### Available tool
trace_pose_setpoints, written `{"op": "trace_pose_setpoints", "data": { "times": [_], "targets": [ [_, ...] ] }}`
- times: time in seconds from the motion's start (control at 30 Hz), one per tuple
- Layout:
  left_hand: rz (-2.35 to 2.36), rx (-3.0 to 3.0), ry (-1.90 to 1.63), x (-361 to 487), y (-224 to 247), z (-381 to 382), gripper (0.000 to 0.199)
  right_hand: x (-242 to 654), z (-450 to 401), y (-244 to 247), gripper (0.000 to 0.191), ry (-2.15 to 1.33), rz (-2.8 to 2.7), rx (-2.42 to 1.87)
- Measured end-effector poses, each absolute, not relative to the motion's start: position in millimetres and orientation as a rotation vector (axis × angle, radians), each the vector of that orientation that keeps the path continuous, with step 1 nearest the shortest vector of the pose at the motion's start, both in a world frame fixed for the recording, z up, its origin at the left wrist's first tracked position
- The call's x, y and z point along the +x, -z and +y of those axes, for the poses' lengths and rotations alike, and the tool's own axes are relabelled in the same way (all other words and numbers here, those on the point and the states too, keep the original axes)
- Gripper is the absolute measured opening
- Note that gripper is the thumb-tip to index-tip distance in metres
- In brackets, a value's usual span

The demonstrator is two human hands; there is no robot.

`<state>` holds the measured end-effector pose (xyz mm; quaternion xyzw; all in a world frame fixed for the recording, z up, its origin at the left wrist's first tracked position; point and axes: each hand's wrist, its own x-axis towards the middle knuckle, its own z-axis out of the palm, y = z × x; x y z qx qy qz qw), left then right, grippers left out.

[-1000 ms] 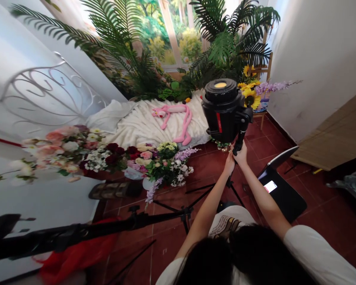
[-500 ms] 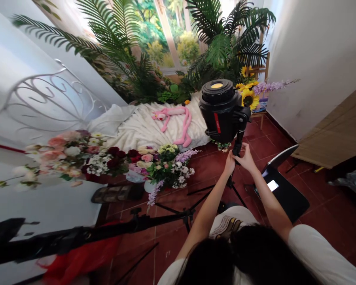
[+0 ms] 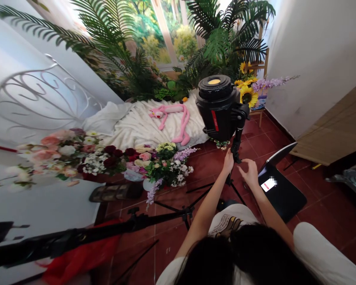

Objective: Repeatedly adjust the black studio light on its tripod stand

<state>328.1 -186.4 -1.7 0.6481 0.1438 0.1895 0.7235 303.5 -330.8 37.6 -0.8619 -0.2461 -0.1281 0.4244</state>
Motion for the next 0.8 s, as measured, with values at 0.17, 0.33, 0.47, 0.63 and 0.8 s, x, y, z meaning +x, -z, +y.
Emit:
{"op": "trace_pose_setpoints", "data": {
  "times": [0.17, 0.33, 0.47, 0.63, 0.8],
  "targets": [
    [0.271, 1.413, -0.405, 326.0, -3.6, -185.7, 0.050, 303.5, -314.6, -33.4, 0.040, 0.181, -0.241, -1.897],
    [0.291, 1.442, -0.392, 326.2, -4.3, -185.0, 0.049, 311.0, -302.5, -27.9, 0.036, -0.337, 0.207, -1.256],
    [0.303, 1.434, -0.390, 327.0, -3.7, -184.9, 0.048, 320.2, -305.5, -31.2, 0.021, -0.659, 0.345, -1.035],
    [0.293, 1.432, -0.388, 328.0, -2.3, -184.2, 0.051, 319.1, -310.7, -36.0, 0.038, -0.470, 0.221, -1.294],
    [0.295, 1.422, -0.410, 328.4, -0.7, -183.8, 0.048, 309.2, -312.1, -45.9, 0.051, -0.011, -0.164, -1.791]
  ]
}}
